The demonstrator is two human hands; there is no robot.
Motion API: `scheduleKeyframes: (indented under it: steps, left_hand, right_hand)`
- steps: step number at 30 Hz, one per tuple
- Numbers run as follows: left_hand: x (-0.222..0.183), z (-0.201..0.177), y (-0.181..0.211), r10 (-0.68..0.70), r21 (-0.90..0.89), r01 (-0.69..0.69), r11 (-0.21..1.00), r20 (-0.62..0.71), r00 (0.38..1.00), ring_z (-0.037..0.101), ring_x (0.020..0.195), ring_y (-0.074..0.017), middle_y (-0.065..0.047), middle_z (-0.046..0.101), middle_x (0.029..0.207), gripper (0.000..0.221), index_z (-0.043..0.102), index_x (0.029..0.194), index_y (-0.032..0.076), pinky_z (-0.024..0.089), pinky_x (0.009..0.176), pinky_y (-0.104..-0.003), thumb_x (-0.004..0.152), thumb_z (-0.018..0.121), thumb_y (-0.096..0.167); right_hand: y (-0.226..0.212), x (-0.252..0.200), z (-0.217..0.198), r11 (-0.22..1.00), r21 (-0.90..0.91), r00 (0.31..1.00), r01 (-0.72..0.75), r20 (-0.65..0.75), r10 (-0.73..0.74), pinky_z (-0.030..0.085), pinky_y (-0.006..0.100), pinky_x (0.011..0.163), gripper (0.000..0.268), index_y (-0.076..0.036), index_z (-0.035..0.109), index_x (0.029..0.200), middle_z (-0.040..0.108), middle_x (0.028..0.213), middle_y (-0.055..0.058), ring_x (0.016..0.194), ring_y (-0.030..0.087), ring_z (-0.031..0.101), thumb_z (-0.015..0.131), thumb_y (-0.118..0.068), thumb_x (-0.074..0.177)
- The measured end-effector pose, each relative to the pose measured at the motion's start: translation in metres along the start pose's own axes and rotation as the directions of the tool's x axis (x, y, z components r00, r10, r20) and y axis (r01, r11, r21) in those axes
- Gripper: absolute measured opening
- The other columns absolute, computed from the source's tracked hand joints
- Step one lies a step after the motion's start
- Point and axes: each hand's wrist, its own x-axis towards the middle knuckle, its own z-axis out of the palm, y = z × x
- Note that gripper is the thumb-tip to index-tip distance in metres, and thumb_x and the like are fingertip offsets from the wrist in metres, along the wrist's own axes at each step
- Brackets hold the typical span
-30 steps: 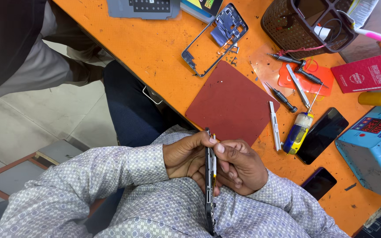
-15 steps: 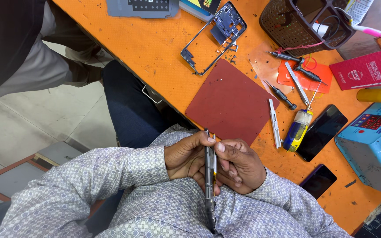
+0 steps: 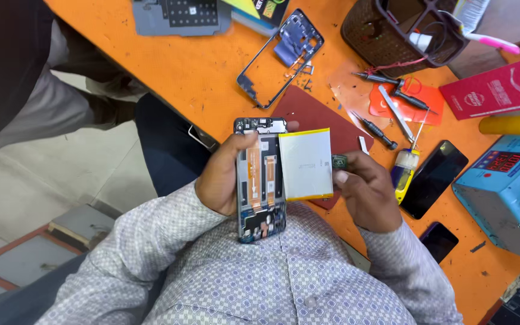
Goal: The person disassembles a mobile phone by removing the sim card tray, prying off the back cover, and then using a small screwdriver to unscrew and remove internal components and the battery.
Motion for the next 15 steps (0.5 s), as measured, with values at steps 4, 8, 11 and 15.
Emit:
scheduleKeyframes:
  steps: [4, 8, 11, 15]
  left_hand:
    - [0.010, 0.008, -0.017, 0.064, 0.074, -0.059, 0.995, -0.067, 0.996, 0.069, 0.111, -0.0271, -0.019, 0.068, 0.124, 0.084, 0.052, 0.139, -0.002, 0.057, 0.096, -0.042, 0.101, 0.035, 0.071]
    - [0.005, -0.006, -0.032, 0.110, 0.194, -0.104, 0.975, -0.017, 0.994, 0.070, 0.108, -0.0241, -0.017, 0.070, 0.119, 0.091, 0.059, 0.134, -0.002, 0.057, 0.096, -0.041, 0.097, 0.034, 0.077]
    - [0.029, -0.035, -0.030, 0.071, 0.015, -0.071, 0.997, -0.046, 0.996, 0.070, 0.097, -0.0254, -0.015, 0.069, 0.107, 0.094, 0.061, 0.132, -0.004, 0.059, 0.086, -0.047, 0.102, 0.033, 0.081]
    - [0.027, -0.052, -0.027, 0.097, -0.141, -0.105, 0.984, -0.061, 0.993, 0.072, 0.094, -0.0280, -0.017, 0.069, 0.104, 0.102, 0.057, 0.138, -0.009, 0.061, 0.085, -0.052, 0.102, 0.031, 0.083]
  right_hand:
    - [-0.013, 0.016, 0.019, 0.998, 0.004, 0.987, -0.062, 0.147, 0.060, 0.056, 0.031, 0.083, 0.032, -0.002, 0.065, 0.116, 0.073, 0.105, 0.005, 0.095, 0.013, 0.068, 0.070, -0.016, 0.088]
    - [-0.046, 0.007, 0.029, 0.670, -0.742, 0.979, 0.005, 0.139, 0.147, 0.059, 0.035, 0.080, 0.035, -0.008, 0.073, 0.124, 0.074, 0.090, 0.012, 0.083, 0.022, 0.073, 0.075, -0.026, 0.095]
    - [-0.067, 0.009, 0.036, 0.283, -0.168, 0.262, 0.944, 0.904, -0.338, 0.056, 0.044, 0.097, 0.024, -0.006, 0.064, 0.109, 0.066, 0.112, 0.009, 0.110, 0.029, 0.069, 0.069, -0.017, 0.088]
    - [-0.065, 0.013, 0.031, 0.347, -0.145, 0.283, 0.926, 0.877, -0.389, 0.056, 0.043, 0.092, 0.025, -0.003, 0.065, 0.111, 0.065, 0.112, 0.013, 0.106, 0.033, 0.068, 0.070, -0.010, 0.087]
